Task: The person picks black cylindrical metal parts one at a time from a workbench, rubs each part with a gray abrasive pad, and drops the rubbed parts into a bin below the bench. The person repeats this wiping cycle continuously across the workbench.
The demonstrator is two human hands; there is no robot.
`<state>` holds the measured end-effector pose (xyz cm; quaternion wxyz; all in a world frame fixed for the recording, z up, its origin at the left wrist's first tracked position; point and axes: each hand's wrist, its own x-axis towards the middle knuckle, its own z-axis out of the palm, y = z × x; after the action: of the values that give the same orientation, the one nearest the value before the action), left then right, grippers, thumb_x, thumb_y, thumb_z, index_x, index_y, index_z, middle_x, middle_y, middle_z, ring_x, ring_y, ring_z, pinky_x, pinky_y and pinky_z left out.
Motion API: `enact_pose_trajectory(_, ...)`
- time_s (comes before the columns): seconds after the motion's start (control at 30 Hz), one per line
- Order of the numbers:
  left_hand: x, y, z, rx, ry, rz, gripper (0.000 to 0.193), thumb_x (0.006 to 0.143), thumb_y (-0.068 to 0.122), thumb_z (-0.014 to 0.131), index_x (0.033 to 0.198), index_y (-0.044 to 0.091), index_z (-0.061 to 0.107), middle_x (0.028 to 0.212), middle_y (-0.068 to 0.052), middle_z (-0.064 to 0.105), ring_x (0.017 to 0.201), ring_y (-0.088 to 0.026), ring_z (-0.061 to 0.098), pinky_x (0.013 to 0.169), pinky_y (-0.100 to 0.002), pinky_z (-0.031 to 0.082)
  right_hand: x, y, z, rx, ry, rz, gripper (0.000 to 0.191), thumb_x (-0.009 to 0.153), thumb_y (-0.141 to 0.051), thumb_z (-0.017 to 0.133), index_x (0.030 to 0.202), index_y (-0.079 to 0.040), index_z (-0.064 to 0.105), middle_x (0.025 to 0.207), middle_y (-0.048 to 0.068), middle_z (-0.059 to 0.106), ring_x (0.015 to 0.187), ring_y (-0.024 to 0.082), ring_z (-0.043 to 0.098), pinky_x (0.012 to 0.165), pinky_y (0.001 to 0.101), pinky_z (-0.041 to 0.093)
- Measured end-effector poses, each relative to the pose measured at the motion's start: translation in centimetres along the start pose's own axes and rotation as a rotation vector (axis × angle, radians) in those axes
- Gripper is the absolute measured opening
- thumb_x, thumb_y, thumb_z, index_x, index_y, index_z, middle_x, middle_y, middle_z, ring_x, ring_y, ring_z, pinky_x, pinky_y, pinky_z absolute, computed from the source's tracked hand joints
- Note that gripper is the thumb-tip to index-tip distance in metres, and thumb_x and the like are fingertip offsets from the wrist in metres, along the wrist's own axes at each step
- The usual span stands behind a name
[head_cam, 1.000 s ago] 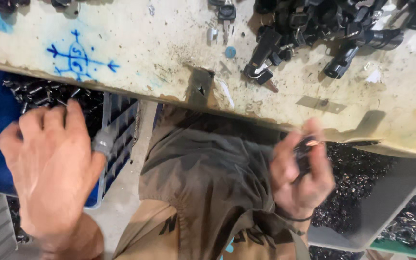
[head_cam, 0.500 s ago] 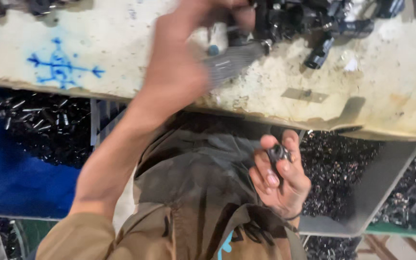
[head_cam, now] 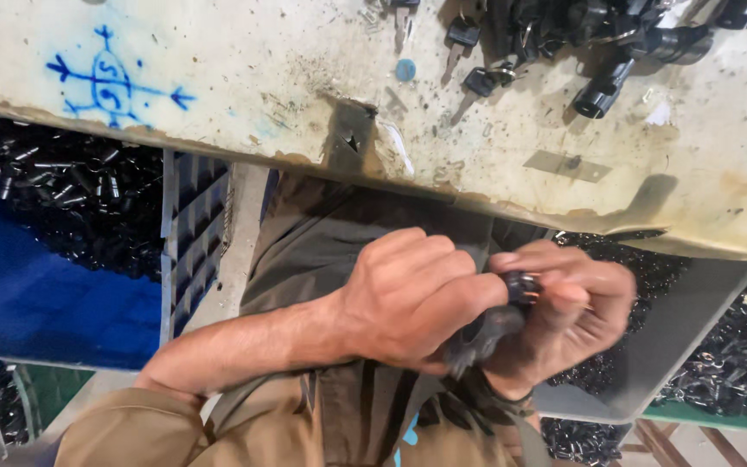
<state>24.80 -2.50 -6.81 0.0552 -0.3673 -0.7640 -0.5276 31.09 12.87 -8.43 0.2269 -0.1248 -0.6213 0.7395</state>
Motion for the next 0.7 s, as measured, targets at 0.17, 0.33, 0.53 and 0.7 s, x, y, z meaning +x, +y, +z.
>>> enact_pose_trajectory(0.17,0.4,0.1,-1.2,-0.218,-0.029,-0.133,0.032,0.088,0.019,0.078,0.110,0.008,0.058,0.092,-0.007,0.064,0.083,-0.029,0.067,0.071,-0.039,0.050,0.2,0.2,-1.9,0.010,-0.169,0.042,0.043,0.110,-0.035,0.077,0.107,-0.001,0.053,0.097,0.024,0.069,0.086,0.027,0.069,0.084,0.0340,0.058)
enact_pose_trajectory(0.33,0.4,0.3,-1.5,-0.304,-0.146,-0.315,0.057,0.084,0.024,0.078,0.130,0.008,0.049,0.102,-0.009,0.070,0.092,-0.030,0.073,0.074,-0.037,0.057,0.6,0.3,-2.7,-0.017,-0.080,-0.160,0.039,0.094,-0.032,0.081,0.106,-0.003,0.058,0.090,0.022,0.073,0.064,0.020,0.068,0.057,0.0247,0.054)
enact_pose_trajectory(0.53,0.5,0.6,-1.4,-0.349,-0.234,-0.314,0.087,0.081,0.028,0.082,0.150,0.009,0.034,0.109,-0.010,0.073,0.094,-0.033,0.075,0.073,-0.039,0.059,1.3,0.0,-1.4,-0.260,-0.351,-0.329,0.031,0.091,-0.027,0.082,0.098,-0.001,0.066,0.093,0.016,0.072,0.074,0.021,0.070,0.067,0.0295,0.056)
enact_pose_trajectory(0.7,0.7,-0.2,-1.8,-0.241,-0.428,-0.269,0.115,0.058,0.027,0.083,0.158,0.008,0.029,0.090,-0.010,0.072,0.081,-0.034,0.073,0.060,-0.042,0.054,2.2,-1.6,-2.2,-0.397,-0.507,-0.184,0.023,0.076,-0.013,0.087,0.090,-0.002,0.071,0.091,0.014,0.069,0.079,0.023,0.066,0.067,0.0296,0.050)
